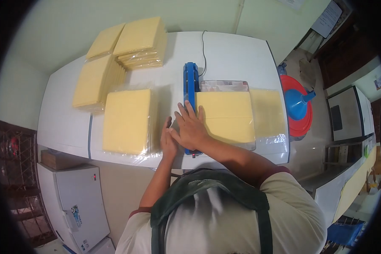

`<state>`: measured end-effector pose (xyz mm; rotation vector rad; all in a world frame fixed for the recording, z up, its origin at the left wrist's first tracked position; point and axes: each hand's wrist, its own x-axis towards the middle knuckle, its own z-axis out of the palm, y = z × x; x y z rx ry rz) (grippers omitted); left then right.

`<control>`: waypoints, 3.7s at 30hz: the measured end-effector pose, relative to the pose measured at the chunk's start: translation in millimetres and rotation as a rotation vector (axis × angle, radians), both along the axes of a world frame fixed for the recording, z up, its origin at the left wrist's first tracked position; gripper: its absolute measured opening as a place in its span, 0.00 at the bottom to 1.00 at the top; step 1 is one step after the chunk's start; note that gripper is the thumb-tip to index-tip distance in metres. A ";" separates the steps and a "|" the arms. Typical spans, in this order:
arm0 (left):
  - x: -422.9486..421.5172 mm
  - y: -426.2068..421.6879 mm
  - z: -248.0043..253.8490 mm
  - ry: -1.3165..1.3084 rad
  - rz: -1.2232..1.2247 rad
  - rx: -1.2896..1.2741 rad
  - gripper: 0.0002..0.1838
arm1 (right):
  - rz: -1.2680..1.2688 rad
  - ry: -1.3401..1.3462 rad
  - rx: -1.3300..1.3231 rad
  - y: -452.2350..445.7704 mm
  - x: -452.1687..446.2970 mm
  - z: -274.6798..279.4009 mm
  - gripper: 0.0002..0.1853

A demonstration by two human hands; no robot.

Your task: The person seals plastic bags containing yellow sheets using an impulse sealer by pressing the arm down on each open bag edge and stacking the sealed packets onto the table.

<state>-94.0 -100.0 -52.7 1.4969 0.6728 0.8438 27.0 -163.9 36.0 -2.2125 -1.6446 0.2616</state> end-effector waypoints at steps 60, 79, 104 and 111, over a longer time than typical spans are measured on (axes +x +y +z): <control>-210.2 79.4 162.4 0.432 -0.184 0.043 0.30 | 0.025 1.383 0.347 -59.8 -119.2 24.1 0.25; -185.6 180.3 116.3 0.738 -0.014 0.558 0.26 | -0.174 0.212 0.654 -154.4 -52.2 -31.4 0.08; 5.6 -17.3 116.0 0.259 0.217 0.550 0.21 | -0.557 -0.274 0.412 -267.8 128.7 -110.9 0.07; 34.0 5.6 15.5 0.132 0.130 0.454 0.27 | -0.650 -0.509 0.975 -245.6 211.3 -68.8 0.08</control>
